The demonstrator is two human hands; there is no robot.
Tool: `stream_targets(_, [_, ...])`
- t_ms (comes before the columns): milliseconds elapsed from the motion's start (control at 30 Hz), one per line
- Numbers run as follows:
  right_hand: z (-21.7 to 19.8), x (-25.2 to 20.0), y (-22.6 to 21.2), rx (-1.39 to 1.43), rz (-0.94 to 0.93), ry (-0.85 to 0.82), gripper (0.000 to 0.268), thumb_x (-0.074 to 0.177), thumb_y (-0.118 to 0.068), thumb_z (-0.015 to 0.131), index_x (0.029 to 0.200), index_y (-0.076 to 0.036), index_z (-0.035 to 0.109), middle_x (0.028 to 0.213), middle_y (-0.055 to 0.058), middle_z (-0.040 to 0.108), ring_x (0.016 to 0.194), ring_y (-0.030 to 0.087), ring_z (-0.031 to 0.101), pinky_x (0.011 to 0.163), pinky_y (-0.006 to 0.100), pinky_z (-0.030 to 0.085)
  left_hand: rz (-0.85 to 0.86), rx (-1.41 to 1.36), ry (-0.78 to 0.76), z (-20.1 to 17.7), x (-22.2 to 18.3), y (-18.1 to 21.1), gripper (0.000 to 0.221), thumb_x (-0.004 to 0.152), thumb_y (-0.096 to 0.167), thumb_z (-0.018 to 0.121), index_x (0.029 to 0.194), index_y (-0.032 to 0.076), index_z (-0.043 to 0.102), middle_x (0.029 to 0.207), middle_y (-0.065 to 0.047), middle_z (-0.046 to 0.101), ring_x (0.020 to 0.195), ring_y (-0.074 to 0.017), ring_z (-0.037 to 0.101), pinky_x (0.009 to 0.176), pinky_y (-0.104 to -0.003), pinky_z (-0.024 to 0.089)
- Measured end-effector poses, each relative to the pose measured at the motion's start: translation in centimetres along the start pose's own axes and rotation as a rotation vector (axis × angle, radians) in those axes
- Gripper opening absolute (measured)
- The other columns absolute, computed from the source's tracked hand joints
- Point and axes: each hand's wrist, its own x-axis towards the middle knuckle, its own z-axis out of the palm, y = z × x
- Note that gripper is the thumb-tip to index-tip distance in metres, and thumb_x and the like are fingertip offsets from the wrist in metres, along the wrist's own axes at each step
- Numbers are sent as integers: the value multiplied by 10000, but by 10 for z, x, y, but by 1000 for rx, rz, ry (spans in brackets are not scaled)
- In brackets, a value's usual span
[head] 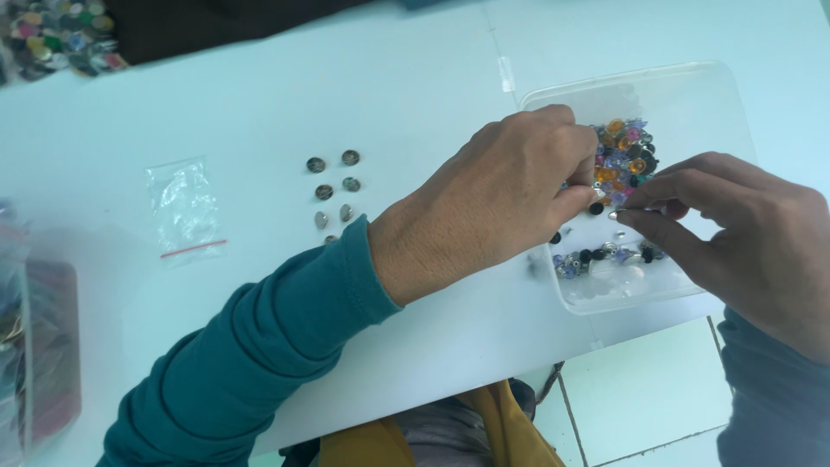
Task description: Sorting specific buttons from a container and placing them into small plastic bags
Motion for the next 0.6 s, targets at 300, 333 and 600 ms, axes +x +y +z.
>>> stream_targets(300, [23,6,-76,338,-45,93,181,978,36,754,1128,92,668,1176,260,620,952,301,647,905,376,564,-189,50,44,-88,-111,25,132,942,171,718,860,84,660,849,-52,652,718,-208,636,631,-364,492])
stream_targets(333, [29,13,-96,341,-64,88,181,978,36,754,1128,92,668,1176,260,620,952,301,647,905,376,564,-197,59,59,-94,-127,24,132,942,171,718,860,84,660,849,-52,652,718,-208,636,631,-364,492])
stream_targets(600, [108,44,-152,462,-132,35,132,925,-104,792,1003,-8,745,1016,124,700,749,179,620,688,270,555,-524,49,170,-92,-216,-17,105,923,229,722,879,140,687,1039,-19,636,805,-164,655,643,-313,494])
